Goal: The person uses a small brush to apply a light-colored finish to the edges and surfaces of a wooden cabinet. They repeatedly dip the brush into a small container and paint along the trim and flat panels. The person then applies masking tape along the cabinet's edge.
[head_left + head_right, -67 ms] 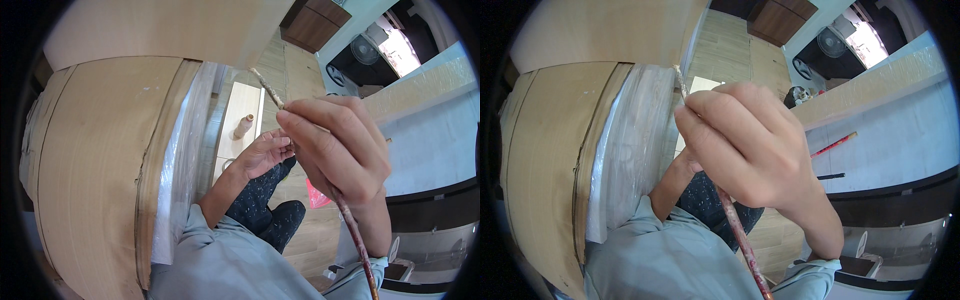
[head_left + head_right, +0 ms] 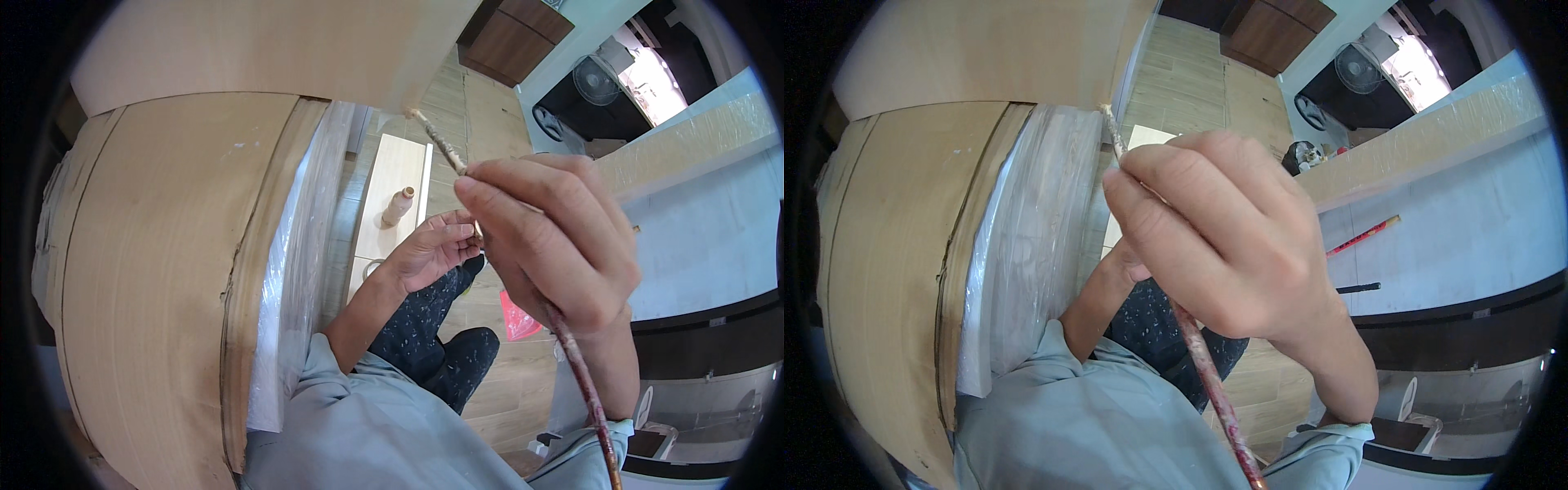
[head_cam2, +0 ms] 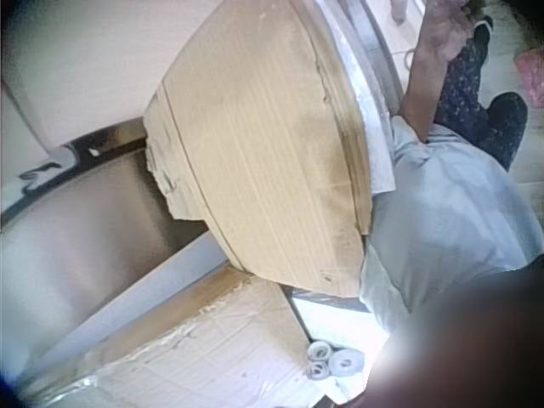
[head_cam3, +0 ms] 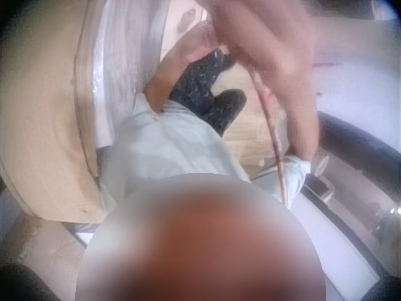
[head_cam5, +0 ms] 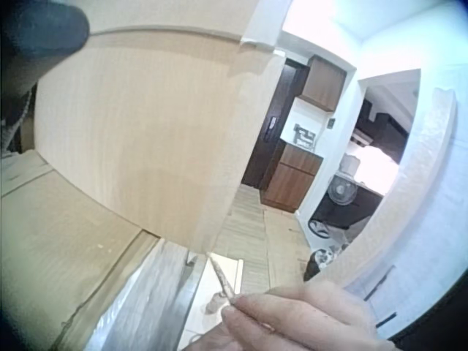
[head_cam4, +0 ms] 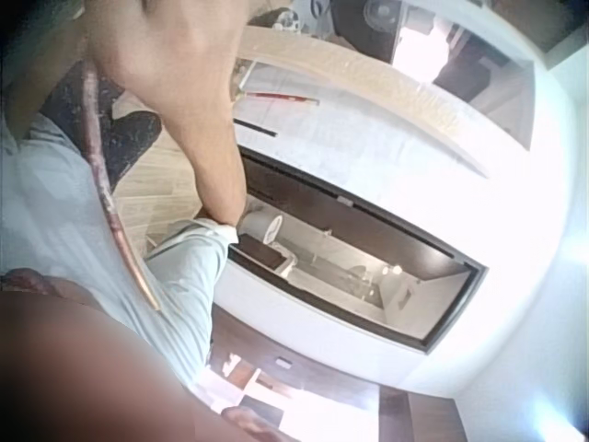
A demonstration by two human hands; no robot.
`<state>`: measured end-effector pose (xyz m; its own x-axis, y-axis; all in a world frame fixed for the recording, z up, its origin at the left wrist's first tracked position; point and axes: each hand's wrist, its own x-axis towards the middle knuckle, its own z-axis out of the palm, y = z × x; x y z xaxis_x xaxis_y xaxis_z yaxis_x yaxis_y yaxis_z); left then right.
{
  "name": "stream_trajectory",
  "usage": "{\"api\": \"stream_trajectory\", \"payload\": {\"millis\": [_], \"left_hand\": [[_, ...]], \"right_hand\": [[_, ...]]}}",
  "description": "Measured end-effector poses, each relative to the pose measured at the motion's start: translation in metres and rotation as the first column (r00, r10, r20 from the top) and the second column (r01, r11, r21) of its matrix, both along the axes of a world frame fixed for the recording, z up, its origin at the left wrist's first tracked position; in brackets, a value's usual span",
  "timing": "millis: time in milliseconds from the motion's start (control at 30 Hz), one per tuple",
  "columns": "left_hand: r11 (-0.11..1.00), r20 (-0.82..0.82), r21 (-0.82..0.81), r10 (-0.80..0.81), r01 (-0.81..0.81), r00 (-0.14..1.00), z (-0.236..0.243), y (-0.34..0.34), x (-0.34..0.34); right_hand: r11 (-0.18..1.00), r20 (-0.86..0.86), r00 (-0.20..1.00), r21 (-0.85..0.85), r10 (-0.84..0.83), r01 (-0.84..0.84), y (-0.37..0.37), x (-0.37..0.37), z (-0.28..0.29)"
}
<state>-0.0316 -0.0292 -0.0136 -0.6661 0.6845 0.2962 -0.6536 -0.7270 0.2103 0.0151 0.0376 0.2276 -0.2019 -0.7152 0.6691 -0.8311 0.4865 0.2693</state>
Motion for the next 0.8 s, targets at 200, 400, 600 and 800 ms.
{"api": "stream_trajectory", "payload": {"millis": [200,400,600,800], "left_hand": [[1.0,-0.005,-0.01,0.021,-0.021,1.0,0.008,-0.002,0.002],[1.0,0.016,0.018,0.01,-0.01,1.0,0.01,-0.002,-0.003],[1.0,0.104,-0.024,0.008,-0.006,0.995,0.005,0.004,-0.004],[1.0,0.107,-0.007,0.013,-0.012,0.994,0.01,0.004,-0.002]], "right_hand": [[1.0,0.037,0.999,-0.008,0.018,-0.017,0.001,0.003,0.001],[1.0,-0.003,1.0,0.017,0.008,-0.008,-0.001,-0.007,0.003],[0.999,-0.048,0.998,-0.006,-0.036,0.035,-0.002,-0.004,0.006],[0.999,-0.079,0.996,-0.025,-0.029,0.027,-0.002,-0.005,0.008]]}}
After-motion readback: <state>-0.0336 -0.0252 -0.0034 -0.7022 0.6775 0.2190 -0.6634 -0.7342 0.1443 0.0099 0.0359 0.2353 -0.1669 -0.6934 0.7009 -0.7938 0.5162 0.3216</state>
